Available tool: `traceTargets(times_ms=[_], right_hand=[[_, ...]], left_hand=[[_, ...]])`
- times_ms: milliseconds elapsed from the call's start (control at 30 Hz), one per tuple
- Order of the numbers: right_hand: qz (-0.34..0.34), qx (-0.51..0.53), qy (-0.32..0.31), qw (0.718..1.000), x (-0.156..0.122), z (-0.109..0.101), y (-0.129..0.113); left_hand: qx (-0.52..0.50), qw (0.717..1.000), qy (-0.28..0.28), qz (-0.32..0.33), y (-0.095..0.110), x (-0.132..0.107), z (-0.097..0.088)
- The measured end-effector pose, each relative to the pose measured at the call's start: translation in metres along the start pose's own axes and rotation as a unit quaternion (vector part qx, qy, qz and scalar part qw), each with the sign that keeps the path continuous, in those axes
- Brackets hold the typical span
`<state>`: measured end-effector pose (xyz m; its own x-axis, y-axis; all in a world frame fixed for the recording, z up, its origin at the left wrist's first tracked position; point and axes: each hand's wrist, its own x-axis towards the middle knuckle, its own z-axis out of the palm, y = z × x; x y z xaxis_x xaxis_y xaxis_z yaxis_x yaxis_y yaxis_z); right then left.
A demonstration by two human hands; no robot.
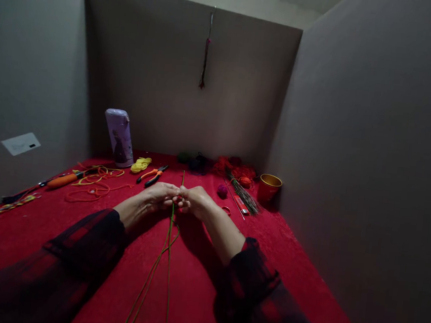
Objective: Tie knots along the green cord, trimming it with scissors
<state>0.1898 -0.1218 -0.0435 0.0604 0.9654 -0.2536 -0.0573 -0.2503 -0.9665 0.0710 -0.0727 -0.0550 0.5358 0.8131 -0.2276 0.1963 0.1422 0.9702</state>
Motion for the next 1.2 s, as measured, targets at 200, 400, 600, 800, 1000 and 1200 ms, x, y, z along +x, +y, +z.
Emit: traceTargets(times_ms=[200, 400, 600, 800, 1000, 1200], right_hand=[[0.059, 0.032, -0.067, 0.996, 0.007, -0.004, 0.021], [-0.006, -0.075, 0.023, 0.997, 0.010, -0.008, 0.028], [-0.024, -0.163, 0.072, 0.984, 0.008, -0.003, 0.024], [-0.027, -0.062, 0.010, 0.998, 0.006, -0.005, 0.024], [0.031, -0.036, -0.049, 0.998, 0.004, -0.006, 0.024], [0.026, -0.084, 0.006, 0.996, 0.005, 0.001, 0.021]], left_hand=[[0.079, 0.996, 0.023, 0.038, 0.002, -0.005, 0.002], [0.144, 0.989, 0.027, 0.019, 0.003, 0.000, 0.000], [0.246, 0.967, 0.052, 0.042, -0.003, 0.013, -0.005], [0.284, 0.956, 0.041, 0.066, 0.000, 0.010, -0.008], [0.307, 0.947, 0.048, 0.079, -0.006, 0.017, -0.011], [0.380, 0.919, 0.061, 0.089, 0.003, 0.010, -0.013]])
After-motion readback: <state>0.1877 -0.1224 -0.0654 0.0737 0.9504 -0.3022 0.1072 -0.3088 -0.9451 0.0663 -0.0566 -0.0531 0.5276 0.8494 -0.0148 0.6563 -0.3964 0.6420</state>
